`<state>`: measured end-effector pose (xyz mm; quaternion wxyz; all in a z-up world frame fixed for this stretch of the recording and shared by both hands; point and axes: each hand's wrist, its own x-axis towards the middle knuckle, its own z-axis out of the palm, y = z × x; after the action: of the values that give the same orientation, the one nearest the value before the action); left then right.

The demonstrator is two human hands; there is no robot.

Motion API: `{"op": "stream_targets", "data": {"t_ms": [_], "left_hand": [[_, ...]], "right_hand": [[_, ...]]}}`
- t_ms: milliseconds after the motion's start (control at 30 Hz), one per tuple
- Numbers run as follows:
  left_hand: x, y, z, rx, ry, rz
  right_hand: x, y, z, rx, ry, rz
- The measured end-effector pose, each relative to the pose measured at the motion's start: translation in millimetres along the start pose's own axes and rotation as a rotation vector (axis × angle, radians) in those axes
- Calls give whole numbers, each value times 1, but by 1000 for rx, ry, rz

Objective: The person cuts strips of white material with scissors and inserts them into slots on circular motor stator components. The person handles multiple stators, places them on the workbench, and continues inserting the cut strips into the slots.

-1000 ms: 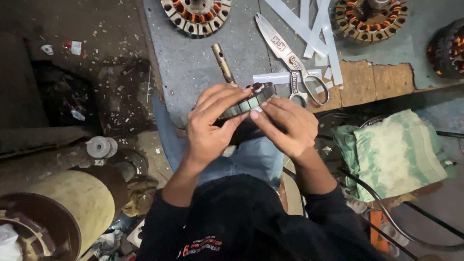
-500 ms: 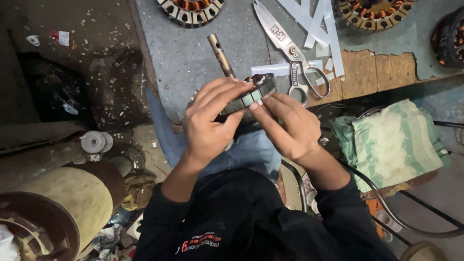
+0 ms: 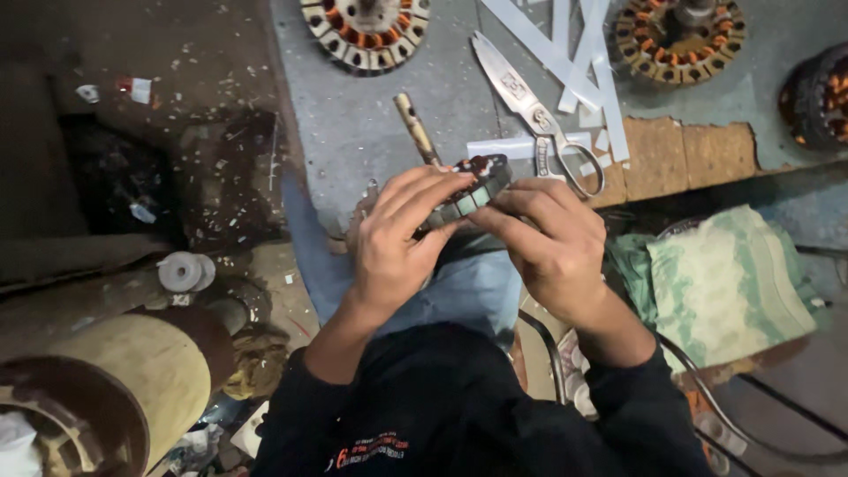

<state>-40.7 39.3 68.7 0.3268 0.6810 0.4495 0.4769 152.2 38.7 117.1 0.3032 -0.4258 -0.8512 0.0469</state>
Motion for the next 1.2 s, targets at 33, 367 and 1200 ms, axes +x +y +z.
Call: {"op": "stream_targets", "data": {"t_ms": [33,367,1200], "left_hand": [[-1,-1,-1,-6,-10,-7],[2,-6,0,-17,18,80],[-12,-35,3,6,32,330]], "right_hand": [[0,-1,1,-5,4,-7],[-11,8,15,-23,147,22],[-38,34,78,834,219,239]]}}
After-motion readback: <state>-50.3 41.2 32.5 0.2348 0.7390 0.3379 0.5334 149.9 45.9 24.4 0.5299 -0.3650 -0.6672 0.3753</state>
